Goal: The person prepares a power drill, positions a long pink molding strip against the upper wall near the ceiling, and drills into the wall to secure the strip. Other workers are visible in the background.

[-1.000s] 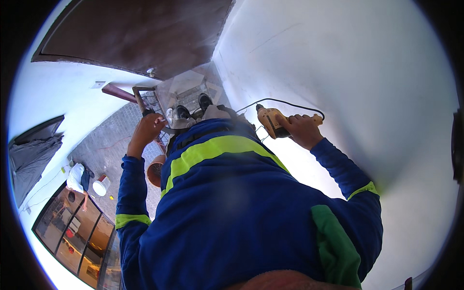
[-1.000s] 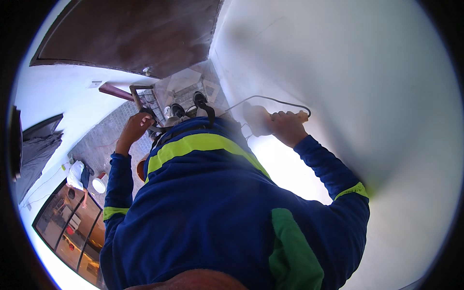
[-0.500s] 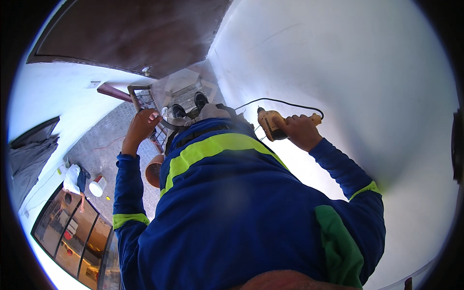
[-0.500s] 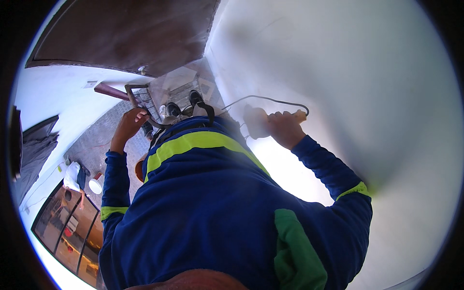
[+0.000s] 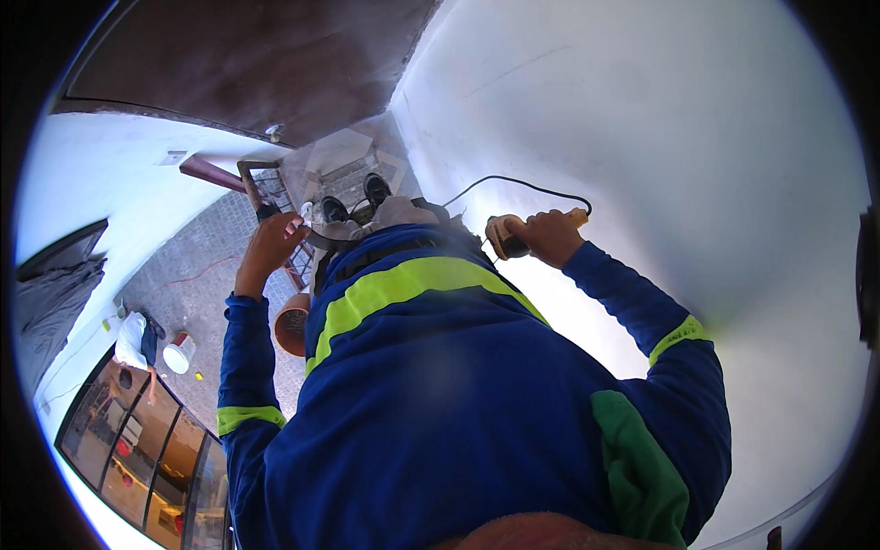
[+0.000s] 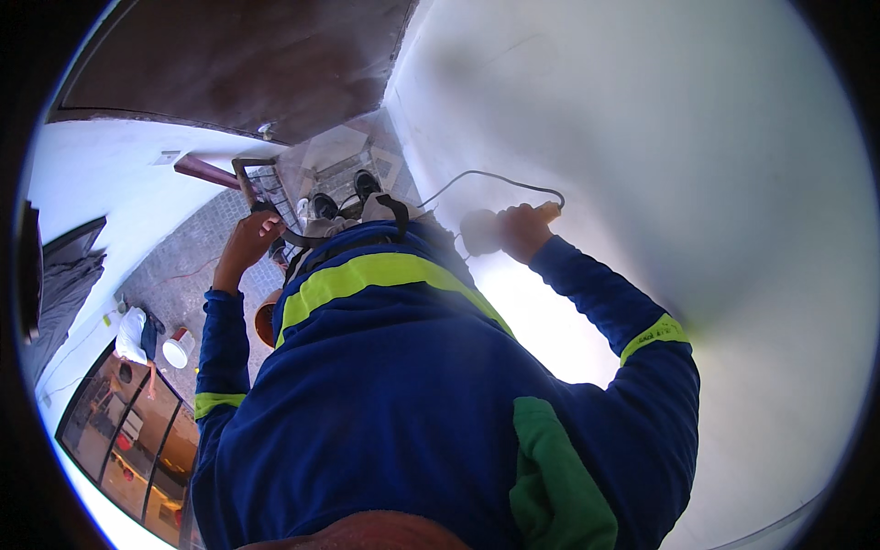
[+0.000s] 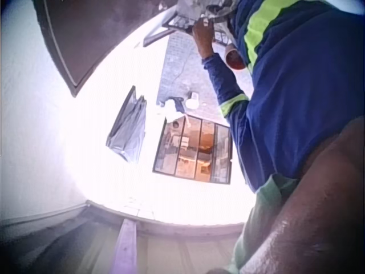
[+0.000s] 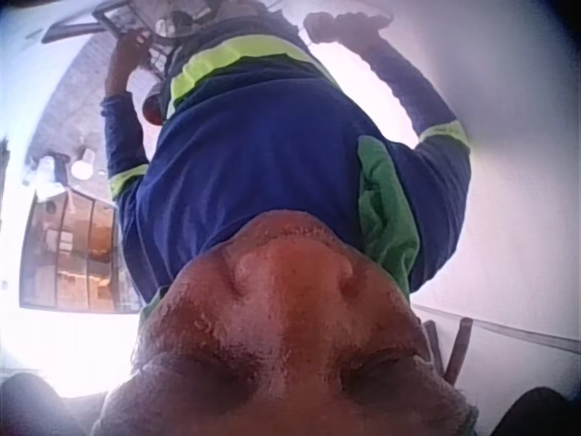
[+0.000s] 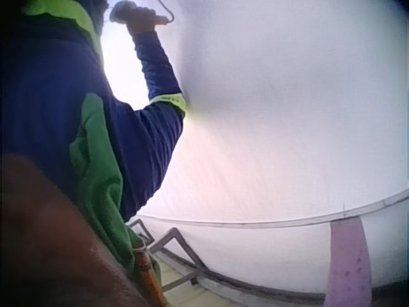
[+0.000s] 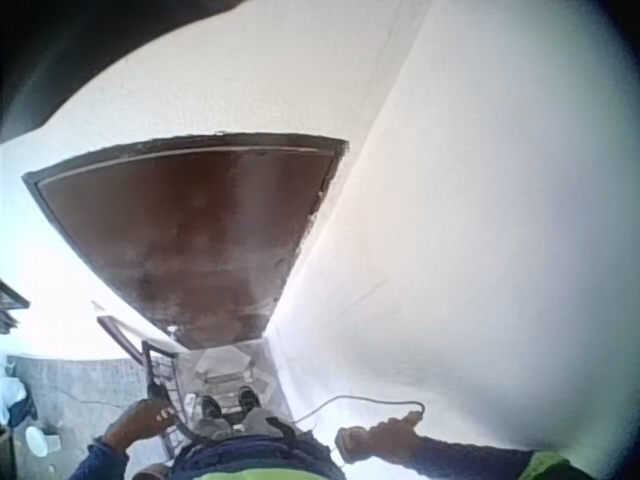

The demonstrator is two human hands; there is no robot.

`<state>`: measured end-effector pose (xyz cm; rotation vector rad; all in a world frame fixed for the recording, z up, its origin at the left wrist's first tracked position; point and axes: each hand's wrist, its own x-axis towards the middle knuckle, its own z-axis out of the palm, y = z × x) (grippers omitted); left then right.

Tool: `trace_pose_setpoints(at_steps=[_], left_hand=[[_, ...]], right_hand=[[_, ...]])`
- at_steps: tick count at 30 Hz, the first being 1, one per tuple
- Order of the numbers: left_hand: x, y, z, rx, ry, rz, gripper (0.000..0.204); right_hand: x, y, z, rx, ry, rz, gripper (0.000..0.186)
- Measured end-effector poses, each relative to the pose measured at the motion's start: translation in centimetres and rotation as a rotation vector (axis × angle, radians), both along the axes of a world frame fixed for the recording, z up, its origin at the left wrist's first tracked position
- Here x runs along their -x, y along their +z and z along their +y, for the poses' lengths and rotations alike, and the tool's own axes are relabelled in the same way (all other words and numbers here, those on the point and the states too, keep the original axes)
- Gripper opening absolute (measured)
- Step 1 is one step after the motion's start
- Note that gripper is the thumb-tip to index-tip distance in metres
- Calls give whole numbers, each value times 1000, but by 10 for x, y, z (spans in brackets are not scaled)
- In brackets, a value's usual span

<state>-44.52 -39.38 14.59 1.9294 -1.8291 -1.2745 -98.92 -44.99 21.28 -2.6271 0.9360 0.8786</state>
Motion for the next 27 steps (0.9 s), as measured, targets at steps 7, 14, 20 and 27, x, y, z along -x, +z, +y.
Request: trace_pose_setpoints(at_steps=[7,14,20,27], left_hand=[[-7,-14,12,-17,26,-12,31],[-18,-46,48,-95,72,-20,34],[-52,-74,108,-230,130,-39,34],[-94,-87,191,-426,629,41,43]], right_hand=[[-1,-32,-1,-62,-136,-54,56],[15,-58,-9,-98,-7,19,66],[-3,-36,-26,-318,-55,118,87],[-23,-21,-53,-431,-86,156,101]])
